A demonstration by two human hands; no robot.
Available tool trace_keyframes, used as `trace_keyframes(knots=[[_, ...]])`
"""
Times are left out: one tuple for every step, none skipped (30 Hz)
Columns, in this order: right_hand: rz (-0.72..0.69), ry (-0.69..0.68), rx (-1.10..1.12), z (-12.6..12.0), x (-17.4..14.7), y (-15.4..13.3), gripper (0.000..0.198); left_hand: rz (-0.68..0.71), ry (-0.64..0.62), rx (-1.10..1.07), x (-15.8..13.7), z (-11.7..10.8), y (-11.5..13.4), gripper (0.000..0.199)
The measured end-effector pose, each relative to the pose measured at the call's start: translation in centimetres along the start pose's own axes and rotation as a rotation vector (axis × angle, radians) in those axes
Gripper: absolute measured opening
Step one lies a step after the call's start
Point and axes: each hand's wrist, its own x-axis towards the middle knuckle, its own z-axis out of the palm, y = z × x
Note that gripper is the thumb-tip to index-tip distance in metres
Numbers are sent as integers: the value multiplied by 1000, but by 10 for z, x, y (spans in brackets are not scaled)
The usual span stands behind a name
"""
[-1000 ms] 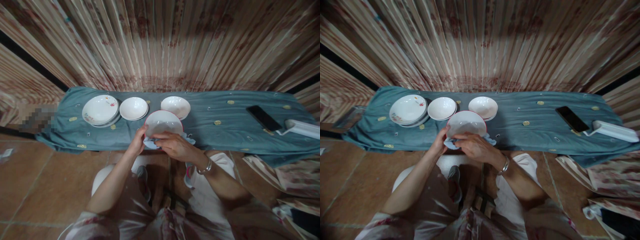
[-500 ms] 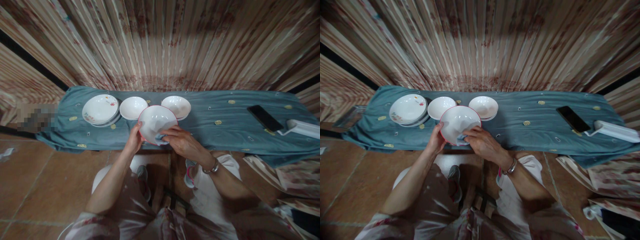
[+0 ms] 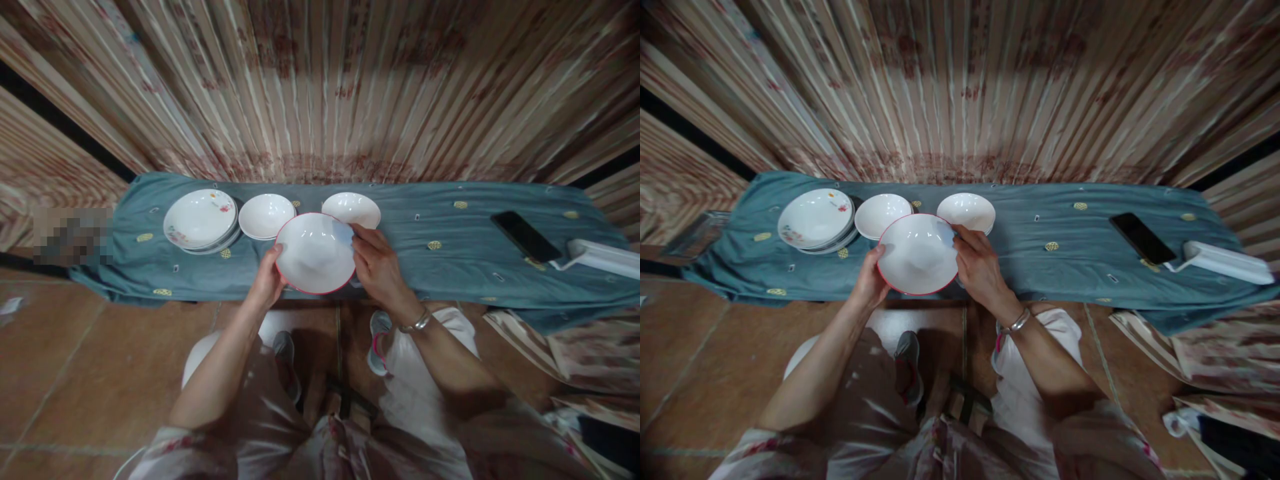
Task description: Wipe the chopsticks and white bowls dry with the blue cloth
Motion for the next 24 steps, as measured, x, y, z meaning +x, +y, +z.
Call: trace_keyframes(knots=[[9, 9, 11, 0, 0, 1, 33, -11, -6, 6, 0, 0, -1, 46], [23, 13, 21, -1, 1, 2, 34, -22, -14, 14, -1, -1, -2, 47], [38, 14, 31, -1, 1, 3, 34, -33, -23, 23, -1, -1, -3, 47], [55, 12, 40, -2, 2, 4, 35, -44, -34, 31, -1, -1, -4, 48], [70, 8, 48, -2, 3, 4, 35, -55, -44, 38, -2, -2, -5, 48], [81, 3, 54, -3, 3, 5, 36, -65, -54, 44, -2, -2, -7, 48], [89, -3, 56, -3, 4, 6, 36, -74, -63, 49, -2, -2, -8, 47], [94, -8, 54, -3, 4, 7, 36, -82, -73, 54, -2, -2, -10, 46], [96, -15, 49, -2, 4, 8, 36, -84, -81, 59, -2, -2, -11, 45], [98, -23, 43, -2, 5, 8, 35, -84, -89, 64, -3, -1, -13, 44], [98, -32, 38, -1, 5, 9, 36, -83, -97, 69, -3, -1, -15, 43], [96, -43, 38, -1, 5, 9, 36, -86, -105, 73, -3, 0, -16, 42], [91, -56, 40, 0, 5, 9, 37, -92, -114, 76, -3, 1, -18, 42], [85, -68, 43, 1, 5, 9, 38, -101, -125, 79, -3, 1, -19, 41], [79, -79, 45, 1, 5, 8, 39, -112, -136, 80, -4, 2, -20, 41], [73, -89, 44, 1, 5, 7, 39, -122, -147, 82, -4, 3, -22, 40], [68, -96, 41, 1, 5, 6, 40, -128, -157, 83, -4, 3, -23, 40], [62, -102, 36, 1, 6, 5, 39, -132, -165, 85, -4, 3, -24, 39], [55, -106, 31, 1, 6, 4, 39, -134, -170, 88, -4, 3, -25, 39], [46, -112, 28, 1, 7, 2, 38, -134, -173, 91, -3, 4, -26, 39], [35, -119, 28, 0, 7, 1, 37, -134, -175, 95, -3, 5, -27, 39], [23, -127, 31, 0, 8, 0, 36, -134, -180, 100, -4, 5, -28, 39], [12, -137, 37, 0, 8, -1, 36, -132, -186, 106, -4, 7, -29, 40], [1, -149, 45, 0, 8, -3, 36, -126, -196, 112, -4, 8, -30, 41]])
